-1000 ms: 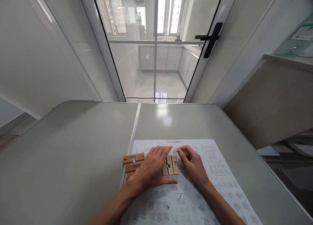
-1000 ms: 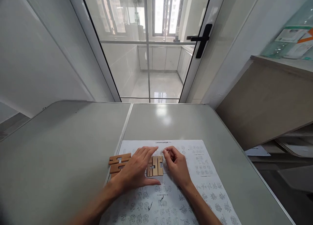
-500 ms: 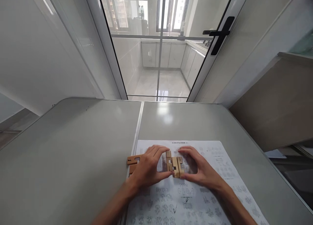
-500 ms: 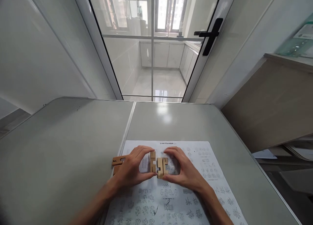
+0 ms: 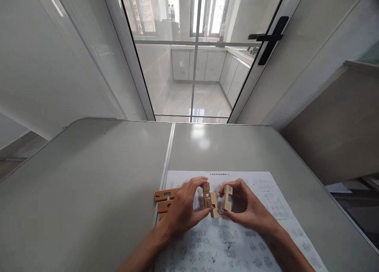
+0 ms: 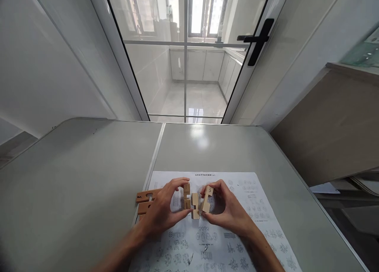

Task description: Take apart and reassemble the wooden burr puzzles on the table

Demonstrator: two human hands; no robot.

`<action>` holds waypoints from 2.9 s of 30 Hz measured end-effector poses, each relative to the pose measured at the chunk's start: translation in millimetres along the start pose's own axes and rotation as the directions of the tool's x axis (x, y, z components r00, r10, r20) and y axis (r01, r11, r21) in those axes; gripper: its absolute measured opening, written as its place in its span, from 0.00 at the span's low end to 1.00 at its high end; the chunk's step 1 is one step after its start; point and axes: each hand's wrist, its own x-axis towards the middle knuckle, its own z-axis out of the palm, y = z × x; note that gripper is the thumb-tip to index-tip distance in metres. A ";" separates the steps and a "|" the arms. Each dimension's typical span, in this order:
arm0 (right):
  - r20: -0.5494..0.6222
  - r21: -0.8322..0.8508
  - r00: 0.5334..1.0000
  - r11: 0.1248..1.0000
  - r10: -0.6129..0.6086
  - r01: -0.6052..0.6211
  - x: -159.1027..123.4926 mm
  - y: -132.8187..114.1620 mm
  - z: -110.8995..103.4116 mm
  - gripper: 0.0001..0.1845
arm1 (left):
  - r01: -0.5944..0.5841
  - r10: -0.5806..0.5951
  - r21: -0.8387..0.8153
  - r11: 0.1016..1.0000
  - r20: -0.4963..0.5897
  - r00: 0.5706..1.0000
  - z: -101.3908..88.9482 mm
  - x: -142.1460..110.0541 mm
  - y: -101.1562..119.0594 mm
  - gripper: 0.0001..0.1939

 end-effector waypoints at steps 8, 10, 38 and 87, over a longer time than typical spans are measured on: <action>-0.131 0.032 0.991 0.999 -0.010 0.015 -2.0 8.4 22.3 0.28 | -0.034 0.035 0.036 0.999 -0.024 0.999 -1.9 -1.9 6.1 0.42; -0.164 -0.005 0.986 1.000 -0.004 0.003 -2.2 9.4 27.5 0.29 | -0.034 0.036 0.054 0.998 -0.030 0.999 -3.3 -1.8 6.3 0.41; -0.136 -0.207 0.989 0.978 -0.060 0.031 -4.7 2.2 48.5 0.32 | -0.088 0.089 0.061 0.994 -0.022 0.996 2.9 -7.3 9.1 0.39; -0.141 -0.343 0.986 0.939 -0.088 0.035 -4.6 -10.3 52.9 0.18 | -0.314 0.350 0.382 0.869 -0.029 0.936 12.2 -17.4 23.6 0.26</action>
